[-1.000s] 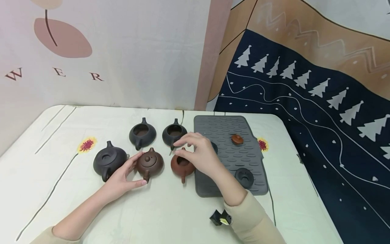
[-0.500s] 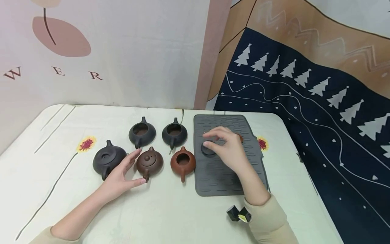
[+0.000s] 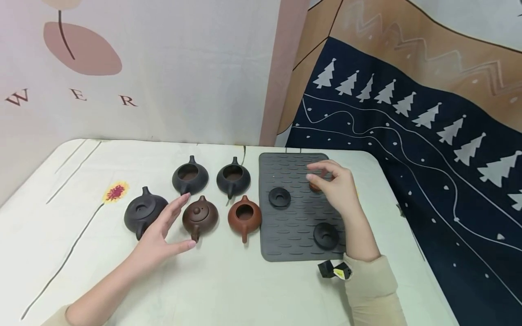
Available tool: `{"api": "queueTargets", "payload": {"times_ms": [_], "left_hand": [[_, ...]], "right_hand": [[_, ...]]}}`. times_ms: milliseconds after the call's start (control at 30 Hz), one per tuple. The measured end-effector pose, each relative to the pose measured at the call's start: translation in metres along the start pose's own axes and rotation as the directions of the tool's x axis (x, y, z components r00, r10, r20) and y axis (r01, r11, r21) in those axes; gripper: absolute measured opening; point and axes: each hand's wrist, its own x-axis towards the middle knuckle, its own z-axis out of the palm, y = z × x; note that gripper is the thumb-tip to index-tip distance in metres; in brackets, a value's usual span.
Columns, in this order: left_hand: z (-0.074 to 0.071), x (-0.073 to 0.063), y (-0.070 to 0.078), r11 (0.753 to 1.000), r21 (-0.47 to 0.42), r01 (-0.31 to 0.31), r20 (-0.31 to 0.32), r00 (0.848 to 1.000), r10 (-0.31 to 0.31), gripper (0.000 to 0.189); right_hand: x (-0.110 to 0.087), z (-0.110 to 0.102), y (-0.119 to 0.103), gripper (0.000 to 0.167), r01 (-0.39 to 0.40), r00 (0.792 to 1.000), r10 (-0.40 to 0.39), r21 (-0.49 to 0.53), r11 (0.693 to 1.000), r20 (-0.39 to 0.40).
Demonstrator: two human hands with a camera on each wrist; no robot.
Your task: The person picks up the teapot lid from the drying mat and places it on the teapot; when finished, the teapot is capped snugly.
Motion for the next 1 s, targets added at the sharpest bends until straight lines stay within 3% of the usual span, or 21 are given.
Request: {"api": "queueTargets", "payload": {"times_ms": [333,700,1000], "left_hand": [[0.018,0.006,0.021,0.994,-0.085,-0.066,0.048,0.996,0.070,0.098],[0.051,0.019,0.029,0.994,-0.101,-0.031,0.111,0.993,0.042,0.097],[0.074,0.030,0.025,0.993,-0.120,0.000,0.129,0.991,0.015,0.099]], "right_hand": [[0.002,-0.011,0.039,0.028,-0.107,0.994,0.108,-0.107,0.988,0.005],[0.002,-0.009,0.079,0.034,-0.247,0.964,0.252,-0.068,0.967,0.082],[0.001,0.001,0.098,0.041,-0.260,0.958,0.262,-0.035,0.965,0.116]]}}
